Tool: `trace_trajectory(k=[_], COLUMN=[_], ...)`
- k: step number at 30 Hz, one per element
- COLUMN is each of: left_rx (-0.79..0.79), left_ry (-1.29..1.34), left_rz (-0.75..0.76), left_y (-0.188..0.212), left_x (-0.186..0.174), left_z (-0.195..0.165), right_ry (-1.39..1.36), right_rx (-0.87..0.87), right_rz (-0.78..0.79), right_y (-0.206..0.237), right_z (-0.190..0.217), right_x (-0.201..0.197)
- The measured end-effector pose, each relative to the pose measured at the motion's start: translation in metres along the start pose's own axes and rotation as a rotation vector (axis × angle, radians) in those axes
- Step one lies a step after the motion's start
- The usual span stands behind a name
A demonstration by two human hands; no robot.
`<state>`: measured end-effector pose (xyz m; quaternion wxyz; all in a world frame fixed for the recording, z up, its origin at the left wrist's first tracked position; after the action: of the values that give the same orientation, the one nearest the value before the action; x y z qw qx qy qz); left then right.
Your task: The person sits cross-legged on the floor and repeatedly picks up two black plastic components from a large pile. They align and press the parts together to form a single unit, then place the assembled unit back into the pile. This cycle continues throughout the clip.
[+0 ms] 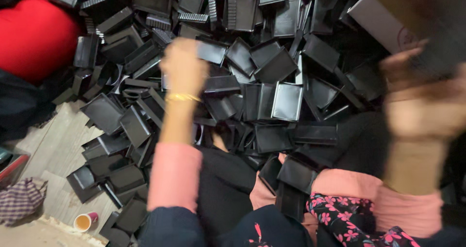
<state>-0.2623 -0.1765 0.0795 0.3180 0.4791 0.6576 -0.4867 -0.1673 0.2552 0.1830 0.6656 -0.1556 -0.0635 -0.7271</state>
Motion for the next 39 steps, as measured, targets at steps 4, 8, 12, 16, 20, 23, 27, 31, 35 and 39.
trace_trajectory(k=[4,8,12,16,20,23,27,31,35,39], left_rx=[-0.053,-0.3,-0.086,0.05,0.042,0.013,-0.025,-0.229,-0.007,-0.14], left_ry=[-0.576,-0.282,-0.254,-0.253,-0.05,0.158,0.665,1.53,1.676,1.216], left_rz=[-0.173,0.212,0.199,0.118,0.069,0.021,0.097,0.403,0.302,0.065], left_y=[-0.019,-0.006,-0.003,0.002,0.027,0.058,0.09,0.111,0.117,0.122], left_x=[0.013,0.061,0.054,0.028,-0.013,-0.038,-0.049,-0.014,-0.003,0.013], left_z=[0.115,0.164,0.133,0.052,-0.021,-0.076,-0.122,-0.144,-0.145,-0.129], right_ry=[-0.234,0.194,1.313,1.434,1.078,0.974,0.907,0.413,0.058,0.297], right_rx=[-0.076,-0.051,0.156,-0.071,0.266,0.001,-0.336,0.016,0.318,0.257], right_rz=[0.052,-0.002,-0.011,0.071,-0.112,-0.198,-0.127,-0.112,0.087,0.373], right_y=[-0.004,-0.001,-0.007,-0.004,-0.01,-0.011,0.012,0.019,0.043,0.078], right_z=[0.009,-0.019,-0.137,-0.212,-0.209,-0.151,-0.095,-0.097,-0.111,-0.129], right_x=[-0.047,-0.033,0.0,-0.01,-0.05,-0.023,0.035,0.04,0.059,0.107])
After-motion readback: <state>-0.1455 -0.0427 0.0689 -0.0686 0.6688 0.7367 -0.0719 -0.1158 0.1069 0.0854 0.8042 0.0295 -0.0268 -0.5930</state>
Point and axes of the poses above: each hand's wrist, its own y-axis away from the middle knuckle, its own x-axis out of the palm, z = x × y, the point moved 7 cm from there along -y, towards the middle knuckle, and after that the axes turned 1 degree about -x, right-handed, at the moved point
